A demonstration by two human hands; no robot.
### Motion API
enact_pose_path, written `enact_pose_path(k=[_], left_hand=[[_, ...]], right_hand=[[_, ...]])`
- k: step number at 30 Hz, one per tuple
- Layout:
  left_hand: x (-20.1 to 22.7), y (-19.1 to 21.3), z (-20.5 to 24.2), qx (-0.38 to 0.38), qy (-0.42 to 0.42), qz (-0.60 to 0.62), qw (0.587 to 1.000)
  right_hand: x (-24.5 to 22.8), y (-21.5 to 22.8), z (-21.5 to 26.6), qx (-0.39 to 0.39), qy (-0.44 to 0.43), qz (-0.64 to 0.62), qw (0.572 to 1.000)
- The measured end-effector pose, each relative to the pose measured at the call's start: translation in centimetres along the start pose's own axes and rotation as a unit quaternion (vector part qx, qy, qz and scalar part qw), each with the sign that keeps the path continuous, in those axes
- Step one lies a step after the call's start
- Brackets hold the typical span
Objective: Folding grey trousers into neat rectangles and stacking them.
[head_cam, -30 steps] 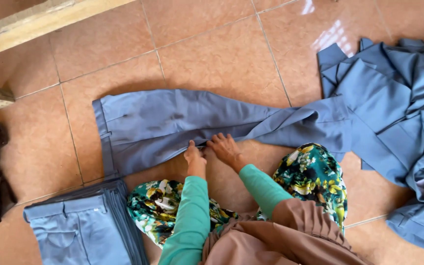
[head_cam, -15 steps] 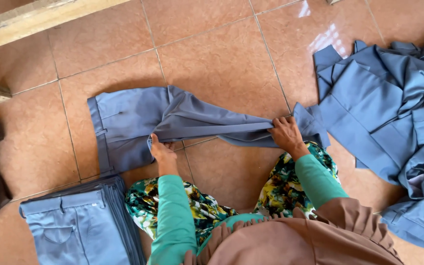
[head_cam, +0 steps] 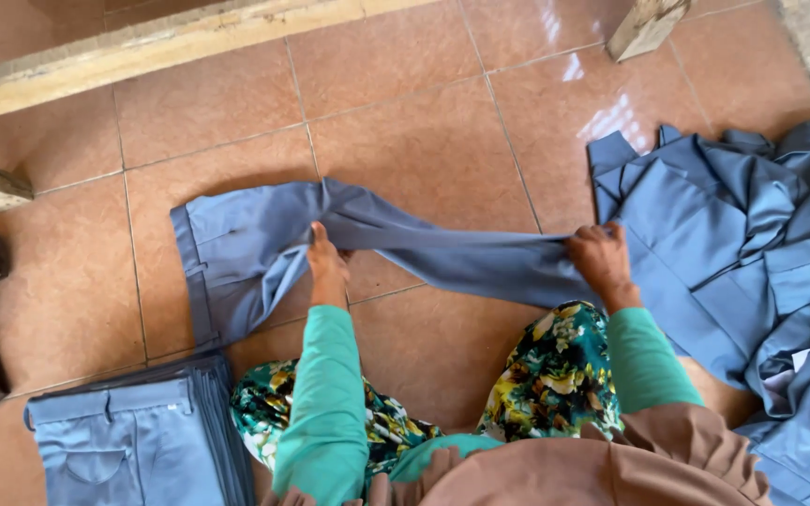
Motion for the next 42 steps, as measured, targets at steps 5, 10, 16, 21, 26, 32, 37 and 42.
enact_pose_path(k=[5, 10, 16, 21, 26, 32, 37, 42], left_hand=[[10.3, -1.0, 4.3, 0.016, -0.1, 0.035, 0.994], [9.5, 8.7, -0.7, 0.1, -0.135, 0.02, 0.986], [2.2, 18.4, -6.6, 0.133, -0.096, -0.047, 0.985], [-0.7, 24.6, -12.1, 0.028, -0.457, -0.693, 0.557], [-1.9, 25.4, -11.0, 0.221, -0.103, -0.066, 0.968], [-3.7, 12.2, 1.2, 0.173, -0.48, -0.493, 0.704], [-10.2, 4.7, 0.5, -0.111, -0.439, -0.609, 0.652], [-11.0, 3.0, 0.7, -0.13, -0.379, -0.715, 0.573]], right_hand=[[2.0, 7.9, -5.8, 0.14, -0.026, -0.007, 0.99], [-2.5, 6.6, -2.1, 0.139, -0.014, -0.077, 0.987], [-9.8, -0.5, 4.1, -0.024, -0.021, -0.048, 0.998], [-11.4, -4.6, 6.3, -0.142, -0.065, -0.038, 0.987], [-10.0, -3.1, 4.8, -0.377, -0.191, -0.173, 0.889], [-4.3, -7.9, 2.7, -0.209, -0.453, -0.287, 0.817], [-4.1, -11.3, 1.8, -0.231, -0.492, -0.273, 0.793], [-3.9, -12.4, 1.4, -0.28, -0.52, -0.265, 0.762]])
Point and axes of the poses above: each hand's wrist, its own z-axis away from the middle knuckle, its own y-axis out of the back of the hand, x = y × z, the point moved 3 cm from there along -z, towards the middle knuckle, and after that the axes turned 1 degree about x, right-handed, at the moved point
